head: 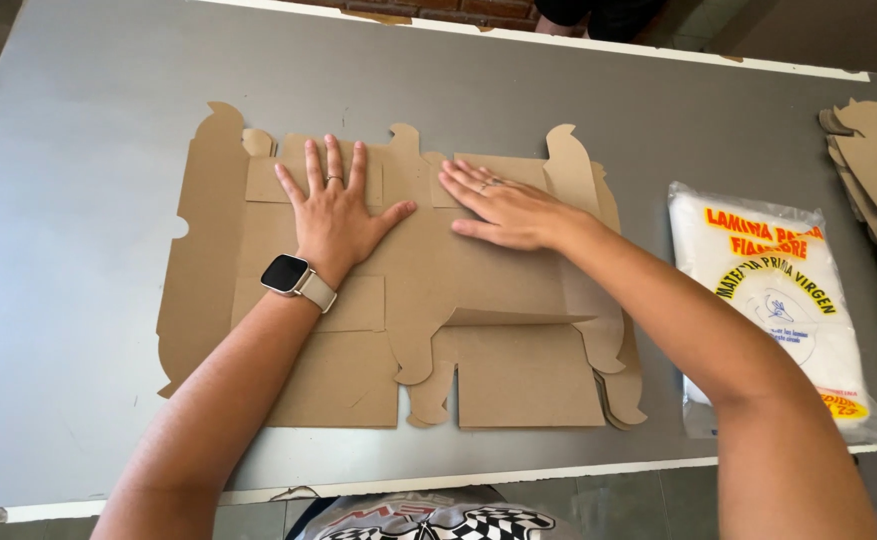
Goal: Assembling a cardboard box from a flat template and placing a plastic liner inside.
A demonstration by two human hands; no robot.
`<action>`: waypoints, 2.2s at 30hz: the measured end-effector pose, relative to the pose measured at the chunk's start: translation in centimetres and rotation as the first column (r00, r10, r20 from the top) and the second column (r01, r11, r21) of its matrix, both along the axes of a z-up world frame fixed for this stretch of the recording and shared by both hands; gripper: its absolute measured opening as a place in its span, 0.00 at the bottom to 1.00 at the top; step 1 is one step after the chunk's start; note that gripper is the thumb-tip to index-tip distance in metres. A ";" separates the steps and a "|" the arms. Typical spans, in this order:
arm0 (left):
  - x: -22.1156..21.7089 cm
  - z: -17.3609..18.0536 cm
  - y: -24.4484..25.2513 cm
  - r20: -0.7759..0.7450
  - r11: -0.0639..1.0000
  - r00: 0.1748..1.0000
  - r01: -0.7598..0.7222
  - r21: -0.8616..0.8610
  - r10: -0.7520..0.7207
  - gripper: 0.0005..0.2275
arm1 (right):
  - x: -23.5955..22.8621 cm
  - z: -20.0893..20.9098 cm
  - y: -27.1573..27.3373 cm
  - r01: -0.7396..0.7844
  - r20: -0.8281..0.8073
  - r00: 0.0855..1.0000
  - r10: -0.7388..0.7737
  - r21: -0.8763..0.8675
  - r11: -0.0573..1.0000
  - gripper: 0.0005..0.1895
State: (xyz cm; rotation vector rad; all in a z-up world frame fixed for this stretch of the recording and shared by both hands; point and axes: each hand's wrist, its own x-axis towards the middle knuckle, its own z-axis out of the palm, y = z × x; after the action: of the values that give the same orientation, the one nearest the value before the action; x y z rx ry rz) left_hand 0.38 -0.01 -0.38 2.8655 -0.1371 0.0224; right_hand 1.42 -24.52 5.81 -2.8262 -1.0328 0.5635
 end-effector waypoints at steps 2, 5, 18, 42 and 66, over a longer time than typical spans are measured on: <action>-0.1 -0.1 0.0 -0.008 1.000 1.000 -0.001 -0.017 0.001 0.46 | 0.2 -0.2 0.6 -0.032 -0.006 0.999 0.032 0.009 0.999 0.39; 0.0 0.0 -0.1 -0.010 0.999 1.000 0.003 -0.039 -0.004 0.46 | 0.2 0.0 -1.0 -0.005 -0.015 1.000 0.005 0.028 1.000 0.38; 1.0 -2.8 0.1 0.181 1.000 0.984 0.004 0.022 -0.008 0.49 | 4.4 1.9 -12.3 0.685 -0.203 0.724 -0.659 0.322 0.654 0.54; -0.1 0.3 -0.2 -0.023 1.000 1.000 -0.020 -0.018 0.020 0.46 | -0.9 -4.8 -16.0 0.254 0.323 0.896 -0.304 0.189 0.949 0.30; 0.0 -1.0 0.0 0.068 1.000 0.998 0.010 -0.001 -0.010 0.45 | -16.2 -5.2 -15.7 0.261 0.364 0.849 -0.382 0.340 0.904 0.06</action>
State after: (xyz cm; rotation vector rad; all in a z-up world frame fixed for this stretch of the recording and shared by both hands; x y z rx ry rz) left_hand 0.43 0.01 -1.40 2.8636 -0.1649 0.1183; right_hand -14.79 -40.24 0.56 -2.8217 -0.5804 -0.2291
